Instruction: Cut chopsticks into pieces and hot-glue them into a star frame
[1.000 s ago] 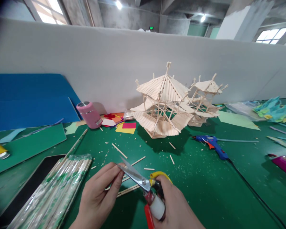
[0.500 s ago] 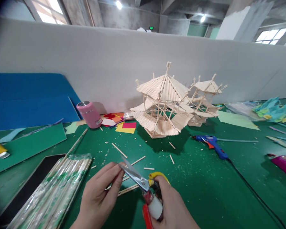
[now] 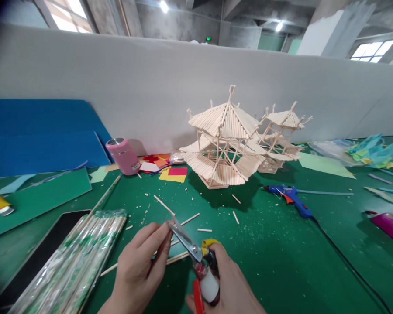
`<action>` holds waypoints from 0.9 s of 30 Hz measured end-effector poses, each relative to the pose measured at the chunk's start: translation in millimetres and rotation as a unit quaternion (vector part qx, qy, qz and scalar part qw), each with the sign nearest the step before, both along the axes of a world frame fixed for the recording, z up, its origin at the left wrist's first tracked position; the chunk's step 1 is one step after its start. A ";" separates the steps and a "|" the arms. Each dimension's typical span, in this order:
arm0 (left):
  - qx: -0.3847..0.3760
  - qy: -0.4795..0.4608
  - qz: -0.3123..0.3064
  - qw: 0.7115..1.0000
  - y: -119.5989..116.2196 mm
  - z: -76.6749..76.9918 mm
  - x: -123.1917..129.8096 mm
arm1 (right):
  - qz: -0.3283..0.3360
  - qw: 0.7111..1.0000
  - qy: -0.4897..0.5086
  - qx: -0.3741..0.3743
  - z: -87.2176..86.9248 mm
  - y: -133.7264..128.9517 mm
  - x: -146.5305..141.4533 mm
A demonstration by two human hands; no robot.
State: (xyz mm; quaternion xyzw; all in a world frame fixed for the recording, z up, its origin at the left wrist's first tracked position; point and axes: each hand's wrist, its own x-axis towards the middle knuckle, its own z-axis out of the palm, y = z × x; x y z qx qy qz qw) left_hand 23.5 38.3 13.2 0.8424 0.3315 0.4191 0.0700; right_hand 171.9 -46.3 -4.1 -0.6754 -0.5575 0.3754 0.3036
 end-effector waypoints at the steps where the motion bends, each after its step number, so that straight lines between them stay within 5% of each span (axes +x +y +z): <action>1: 0.002 0.005 0.001 1.000 -0.2 -0.1 -0.2 | 0.000 1.000 0.001 -0.004 0.5 0.1 0.1; 8: 0.049 0.032 0.008 0.998 -2.5 -1.6 -0.2 | 0.040 0.999 0.011 0.008 -7.9 -1.1 6.0; 19: 0.090 0.036 0.011 0.995 -4.3 -2.9 1.4 | -0.004 0.999 0.038 0.035 -15.4 -6.3 -2.6; 27: -0.019 0.029 -0.066 0.997 -0.4 6.1 0.7 | -0.020 0.999 -0.013 0.036 -24.3 -9.7 0.9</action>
